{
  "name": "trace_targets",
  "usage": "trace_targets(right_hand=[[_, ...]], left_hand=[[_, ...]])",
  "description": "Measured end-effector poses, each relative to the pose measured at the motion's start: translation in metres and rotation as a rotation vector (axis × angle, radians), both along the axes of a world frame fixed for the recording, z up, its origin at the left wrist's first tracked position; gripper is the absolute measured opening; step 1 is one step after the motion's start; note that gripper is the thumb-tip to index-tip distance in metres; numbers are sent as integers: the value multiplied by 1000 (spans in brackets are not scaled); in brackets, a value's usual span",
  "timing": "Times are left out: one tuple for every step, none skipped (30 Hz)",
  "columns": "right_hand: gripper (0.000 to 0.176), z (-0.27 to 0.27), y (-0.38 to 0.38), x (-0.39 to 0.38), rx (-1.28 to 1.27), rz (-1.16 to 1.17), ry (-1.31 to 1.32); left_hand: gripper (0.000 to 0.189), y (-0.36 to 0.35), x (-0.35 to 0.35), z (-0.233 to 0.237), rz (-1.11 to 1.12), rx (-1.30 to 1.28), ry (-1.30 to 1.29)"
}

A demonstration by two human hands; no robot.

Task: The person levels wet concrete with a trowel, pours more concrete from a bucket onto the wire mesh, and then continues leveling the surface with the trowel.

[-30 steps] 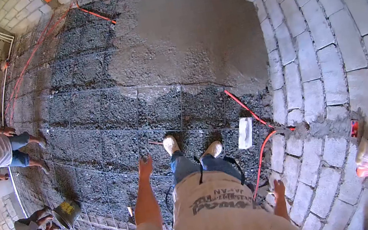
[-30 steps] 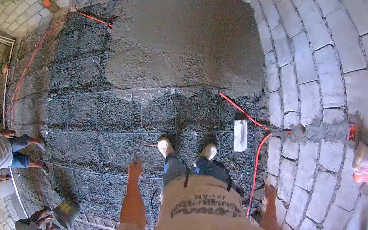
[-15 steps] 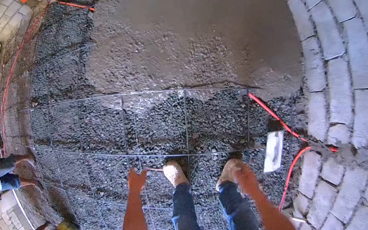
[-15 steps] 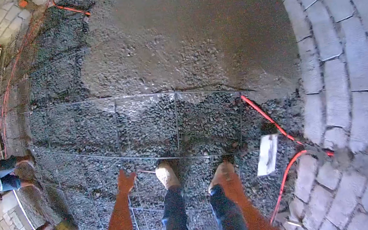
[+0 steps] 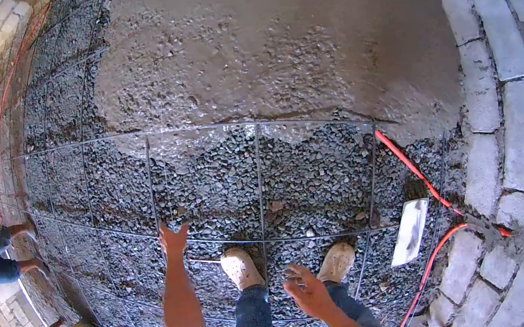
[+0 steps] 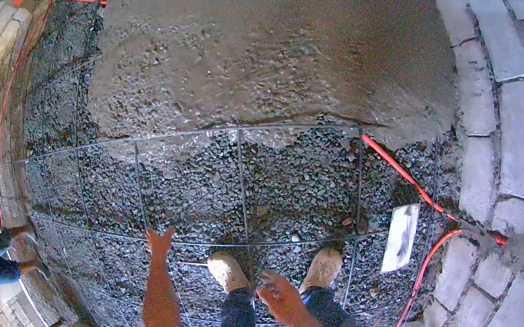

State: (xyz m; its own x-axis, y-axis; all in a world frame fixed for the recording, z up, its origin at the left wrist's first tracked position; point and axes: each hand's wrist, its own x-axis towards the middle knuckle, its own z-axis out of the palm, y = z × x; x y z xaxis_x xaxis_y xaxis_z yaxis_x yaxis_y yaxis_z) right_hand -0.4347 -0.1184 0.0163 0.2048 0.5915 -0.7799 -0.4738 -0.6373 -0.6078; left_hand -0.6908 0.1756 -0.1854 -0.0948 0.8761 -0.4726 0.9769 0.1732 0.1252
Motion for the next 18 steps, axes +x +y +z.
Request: trace_targets(right_hand=[[54, 4, 6, 4, -13, 1, -2], [54, 1, 4, 3, -14, 5, 0], [54, -5, 1, 0, 46, 67, -75], [54, -8, 1, -2, 109, 129, -146], [54, -6, 3, -1, 112, 133, -140], [54, -5, 5, 0, 115, 133, -133], [54, -4, 6, 2, 118, 132, -125], [54, -4, 7, 4, 121, 134, -123], [54, -4, 9, 6, 60, 137, -87], [55, -4, 10, 7, -1, 140, -48], [55, -6, 10, 7, -1, 141, -48], [55, -9, 10, 7, 12, 118, -60], [55, -9, 10, 6, 25, 97, -68], [55, -9, 10, 7, 24, 98, -64], [55, -8, 12, 8, 33, 126, -86], [55, -7, 12, 9, 42, 155, -104], [55, -13, 8, 6, 74, 159, -129], [55, -15, 7, 6, 76, 162, -120]], left_hand=[[104, -2, 4, -4, -13, -24, 12], [104, -7, 9, -11, -9, -25, 14], [104, -11, 16, -18, 5, -116, 21], [103, -16, 22, -19, 21, -205, 32], [102, -26, 34, -15, 13, -232, 1], [101, -39, 48, -11, 5, -259, -32], [101, -62, 46, -33, -59, -147, -15], [100, -85, 46, -58, -125, -36, 2], [99, -96, 67, -47, -112, -92, 2], [98, -106, 92, -25, -97, -149, 4], [98, -112, 117, -5, -97, -149, 5], [98, -115, 140, 15, -22, -190, -3], [98, -119, 153, 25, 55, -231, -8], [98, -125, 157, 25, 56, -232, -3], [98, -132, 159, 25, 69, -168, -13], [98, -136, 159, 27, 82, -105, -21], [97, -137, 156, 31, 84, -111, -73], [97, -136, 153, 33, 88, -110, -64]])
